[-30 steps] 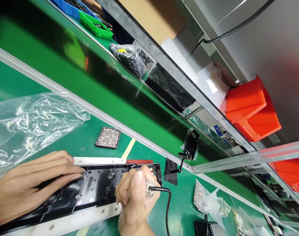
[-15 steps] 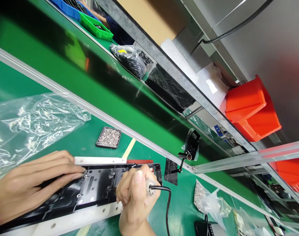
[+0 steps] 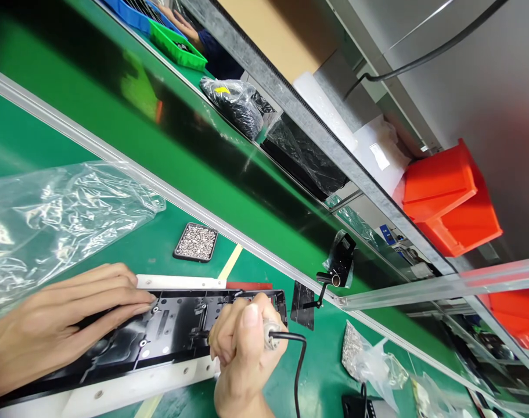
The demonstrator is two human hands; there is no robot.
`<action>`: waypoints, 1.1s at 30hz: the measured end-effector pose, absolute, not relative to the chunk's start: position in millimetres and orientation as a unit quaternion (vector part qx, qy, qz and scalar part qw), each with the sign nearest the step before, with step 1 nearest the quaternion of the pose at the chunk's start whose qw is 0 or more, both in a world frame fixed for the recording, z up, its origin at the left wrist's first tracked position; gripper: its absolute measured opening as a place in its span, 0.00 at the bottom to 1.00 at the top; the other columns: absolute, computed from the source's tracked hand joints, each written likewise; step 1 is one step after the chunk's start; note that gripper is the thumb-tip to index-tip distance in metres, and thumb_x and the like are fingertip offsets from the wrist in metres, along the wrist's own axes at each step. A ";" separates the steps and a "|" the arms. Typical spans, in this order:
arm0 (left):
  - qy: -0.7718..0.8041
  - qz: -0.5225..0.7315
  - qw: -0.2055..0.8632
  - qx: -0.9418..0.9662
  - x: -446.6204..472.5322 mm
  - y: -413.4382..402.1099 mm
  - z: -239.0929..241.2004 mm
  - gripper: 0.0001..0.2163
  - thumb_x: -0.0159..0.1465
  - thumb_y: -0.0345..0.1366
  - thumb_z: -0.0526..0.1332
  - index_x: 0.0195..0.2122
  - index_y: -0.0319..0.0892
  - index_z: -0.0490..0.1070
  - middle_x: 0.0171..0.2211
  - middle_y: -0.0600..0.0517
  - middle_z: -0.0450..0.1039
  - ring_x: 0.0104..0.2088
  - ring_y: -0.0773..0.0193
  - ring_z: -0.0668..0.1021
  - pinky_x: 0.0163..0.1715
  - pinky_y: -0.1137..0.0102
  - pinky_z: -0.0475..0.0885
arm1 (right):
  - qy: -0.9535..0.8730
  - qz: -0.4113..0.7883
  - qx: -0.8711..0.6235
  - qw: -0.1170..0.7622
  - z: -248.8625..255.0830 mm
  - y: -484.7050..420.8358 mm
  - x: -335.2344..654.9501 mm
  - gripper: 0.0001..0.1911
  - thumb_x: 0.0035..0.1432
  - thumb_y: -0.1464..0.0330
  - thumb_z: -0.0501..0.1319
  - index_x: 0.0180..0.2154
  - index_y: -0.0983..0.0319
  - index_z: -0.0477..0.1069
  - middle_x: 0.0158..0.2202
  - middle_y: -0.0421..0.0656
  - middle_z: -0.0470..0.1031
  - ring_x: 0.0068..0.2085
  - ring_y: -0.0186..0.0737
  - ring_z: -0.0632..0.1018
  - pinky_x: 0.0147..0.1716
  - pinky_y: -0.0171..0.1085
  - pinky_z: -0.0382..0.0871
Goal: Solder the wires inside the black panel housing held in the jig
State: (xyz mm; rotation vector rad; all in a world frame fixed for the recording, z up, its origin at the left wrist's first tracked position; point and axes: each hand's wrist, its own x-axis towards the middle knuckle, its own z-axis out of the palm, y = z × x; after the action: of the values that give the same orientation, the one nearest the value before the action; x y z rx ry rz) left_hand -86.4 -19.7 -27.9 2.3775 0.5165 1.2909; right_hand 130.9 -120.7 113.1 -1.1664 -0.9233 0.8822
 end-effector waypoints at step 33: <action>0.209 0.537 0.194 0.794 -71.4 -22.8 -48.1 0.14 0.78 0.54 0.72 0.47 0.50 0.87 0.38 0.49 0.82 0.42 0.52 0.83 0.49 0.59 0.87 | -0.310 0.360 -0.546 0.690 108.8 -125.8 121.5 0.24 0.65 0.43 0.73 0.21 0.41 0.72 0.14 0.37 0.51 0.18 0.40 0.49 0.21 0.56 0.44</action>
State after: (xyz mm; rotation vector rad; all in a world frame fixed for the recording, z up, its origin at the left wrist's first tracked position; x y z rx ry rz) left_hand -71.4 -22.8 -48.1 2.2263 0.5863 1.5056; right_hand 121.5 -125.8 108.8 -1.2209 -0.6944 0.8047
